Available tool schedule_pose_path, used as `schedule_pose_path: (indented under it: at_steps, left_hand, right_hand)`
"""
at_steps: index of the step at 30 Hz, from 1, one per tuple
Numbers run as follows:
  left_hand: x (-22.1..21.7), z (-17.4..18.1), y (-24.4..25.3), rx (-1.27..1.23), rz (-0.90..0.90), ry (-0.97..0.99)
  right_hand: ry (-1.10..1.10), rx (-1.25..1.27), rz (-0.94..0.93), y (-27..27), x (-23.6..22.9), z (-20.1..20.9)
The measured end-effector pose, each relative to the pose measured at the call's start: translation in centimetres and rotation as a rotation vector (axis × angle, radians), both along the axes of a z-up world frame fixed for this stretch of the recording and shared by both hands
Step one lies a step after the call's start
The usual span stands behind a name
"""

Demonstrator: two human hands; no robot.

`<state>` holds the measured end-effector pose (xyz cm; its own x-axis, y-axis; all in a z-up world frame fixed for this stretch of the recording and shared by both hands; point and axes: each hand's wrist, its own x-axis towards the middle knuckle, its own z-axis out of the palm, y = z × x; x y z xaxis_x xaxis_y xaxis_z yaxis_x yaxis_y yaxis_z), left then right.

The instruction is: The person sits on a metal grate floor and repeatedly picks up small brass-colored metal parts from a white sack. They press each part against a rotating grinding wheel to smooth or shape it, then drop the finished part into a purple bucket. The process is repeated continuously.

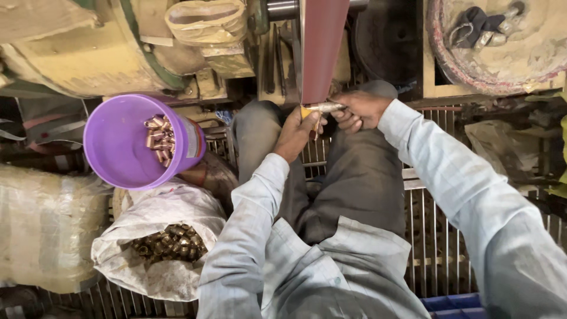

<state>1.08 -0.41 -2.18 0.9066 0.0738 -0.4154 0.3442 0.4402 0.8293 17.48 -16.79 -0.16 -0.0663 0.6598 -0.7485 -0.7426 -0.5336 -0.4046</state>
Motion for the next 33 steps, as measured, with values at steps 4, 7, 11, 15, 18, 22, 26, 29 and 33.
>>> schedule_pose_path:
  at_steps: [4, 7, 11, 15, 18, 22, 26, 29, 33]
  left_hand:
    - [-0.4, 1.1, 0.1, -0.012, -0.001, -0.048]
    - [-1.9, 2.3, 0.8, 0.088, -0.089, -0.147]
    - [-2.9, 3.2, 1.3, 0.142, -0.127, -0.246]
    - [-2.3, 3.1, 1.1, 0.153, -0.105, -0.236]
    - [-1.4, 2.8, 1.1, 0.038, -0.080, -0.190]
    - [-0.7, 1.8, 0.8, -0.015, -0.047, -0.115]
    - [-0.4, 1.1, 0.8, -0.026, -0.031, -0.059]
    - [-0.2, 0.5, 0.6, -0.027, -0.024, -0.040]
    - [-0.2, -0.8, 0.5, -0.006, -0.016, 0.002]
  right_hand:
    - [0.012, 0.011, 0.031, -0.2, -0.2, 0.5]
    - [-0.405, 0.001, 0.029, -1.4, -2.7, 2.5]
    - [-1.347, 0.361, 0.044, -3.2, -6.3, 5.2]
    - [-1.659, 0.297, 0.032, -2.8, -7.7, 5.7]
    - [-1.749, 0.308, -0.054, -1.7, -7.3, 5.2]
    - [-1.753, 0.243, -0.039, -1.0, -6.5, 4.0]
    - [-1.695, 0.204, 0.012, -1.0, -6.1, 3.2]
    - [-1.619, 0.247, 0.031, -1.3, -5.3, 2.5]
    - [-1.494, 0.176, 0.094, -1.2, -3.7, 0.8]
